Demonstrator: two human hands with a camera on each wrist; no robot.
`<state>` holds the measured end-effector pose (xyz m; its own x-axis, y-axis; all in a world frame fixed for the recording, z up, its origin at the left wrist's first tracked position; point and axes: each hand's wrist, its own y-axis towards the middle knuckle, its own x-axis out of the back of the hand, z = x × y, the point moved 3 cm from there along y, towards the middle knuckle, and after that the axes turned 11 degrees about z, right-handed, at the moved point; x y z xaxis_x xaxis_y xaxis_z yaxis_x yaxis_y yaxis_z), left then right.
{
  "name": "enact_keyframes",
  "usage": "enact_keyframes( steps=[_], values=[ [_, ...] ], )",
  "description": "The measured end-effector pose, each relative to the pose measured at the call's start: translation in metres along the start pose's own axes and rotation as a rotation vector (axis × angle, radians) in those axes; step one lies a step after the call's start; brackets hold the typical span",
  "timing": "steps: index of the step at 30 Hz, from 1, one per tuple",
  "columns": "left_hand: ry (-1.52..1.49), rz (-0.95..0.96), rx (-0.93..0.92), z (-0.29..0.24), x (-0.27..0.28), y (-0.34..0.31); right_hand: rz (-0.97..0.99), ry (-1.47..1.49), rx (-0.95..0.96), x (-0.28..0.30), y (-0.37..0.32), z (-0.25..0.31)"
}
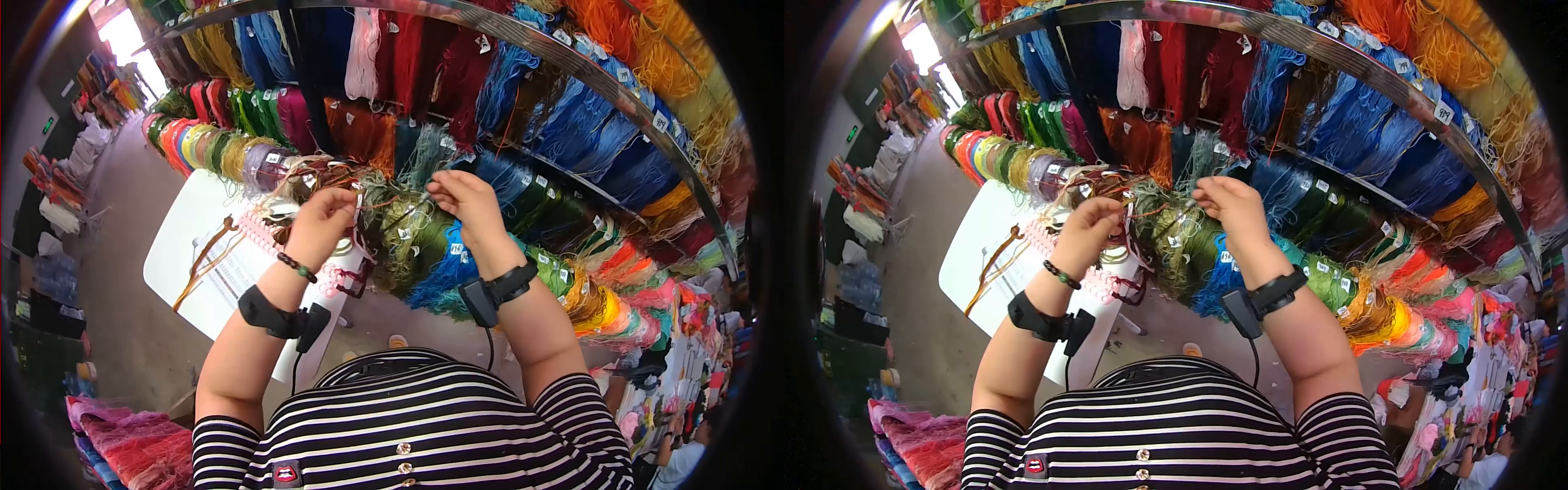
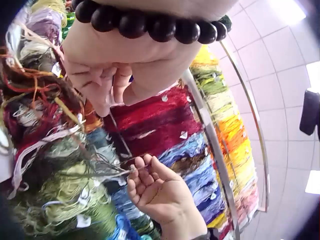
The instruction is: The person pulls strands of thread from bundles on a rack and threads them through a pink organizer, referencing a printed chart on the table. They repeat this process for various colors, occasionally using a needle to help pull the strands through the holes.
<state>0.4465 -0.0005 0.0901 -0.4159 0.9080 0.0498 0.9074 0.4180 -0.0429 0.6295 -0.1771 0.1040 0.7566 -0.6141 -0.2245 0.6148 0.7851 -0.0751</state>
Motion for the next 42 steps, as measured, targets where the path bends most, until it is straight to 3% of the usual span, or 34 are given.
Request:
enact_keyframes(
  steps=[3, 7, 9, 11, 14, 17, 20, 23, 26, 27, 28, 32, 37, 42],
  values=[
    [0.370, -0.024, -0.106, 0.021, -0.013, 0.010, -0.065, 0.031, -0.033, 0.016, -0.009, -0.006],
    [0.632, -0.155, -0.119, 0.020, -0.029, 0.017, 0.095, -0.223, -0.078, 0.015, -0.011, -0.024],
    [0.757, -0.140, -0.196, 0.014, -0.031, 0.023, -0.041, -0.515, 0.033, 0.010, -0.014, -0.025],
    [0.858, -0.102, -0.089, 0.014, -0.029, 0.026, -0.183, -0.888, 0.145, -0.004, -0.021, -0.011],
    [0.792, -0.068, -0.075, 0.009, -0.014, 0.024, -0.208, -1.198, 0.527, -0.024, -0.022, 0.002],
    [0.642, -0.022, 0.031, 0.007, 0.002, 0.012, 0.038, -1.124, 0.603, -0.047, -0.006, -0.011],
    [0.900, -0.055, 0.034, 0.016, 0.034, 0.000, 0.100, -1.165, 0.568, -0.049, 0.012, -0.039],
    [1.295, -0.007, 0.499, 0.014, 0.060, -0.007, 0.075, -1.153, 0.521, -0.043, 0.017, -0.048],
    [1.220, -0.299, 0.023, -0.011, 0.038, -0.006, 0.057, -1.139, 0.518, -0.043, 0.017, -0.048],
    [1.104, -0.204, -0.217, -0.011, 0.029, 0.005, 0.052, -1.142, 0.521, -0.043, 0.016, -0.048],
    [0.984, -0.131, -0.241, -0.015, 0.015, 0.013, 0.053, -1.135, 0.524, -0.043, 0.016, -0.049],
    [0.924, -0.045, -0.191, -0.001, -0.016, 0.042, 0.055, -1.107, 0.542, -0.040, 0.017, -0.051],
    [0.939, 0.007, -0.140, 0.012, -0.015, 0.049, 0.045, -1.075, 0.541, -0.039, 0.014, -0.049],
    [0.445, 0.029, 0.105, 0.021, 0.003, 0.049, 0.027, -1.069, 0.588, -0.038, 0.014, -0.050]
  ],
)
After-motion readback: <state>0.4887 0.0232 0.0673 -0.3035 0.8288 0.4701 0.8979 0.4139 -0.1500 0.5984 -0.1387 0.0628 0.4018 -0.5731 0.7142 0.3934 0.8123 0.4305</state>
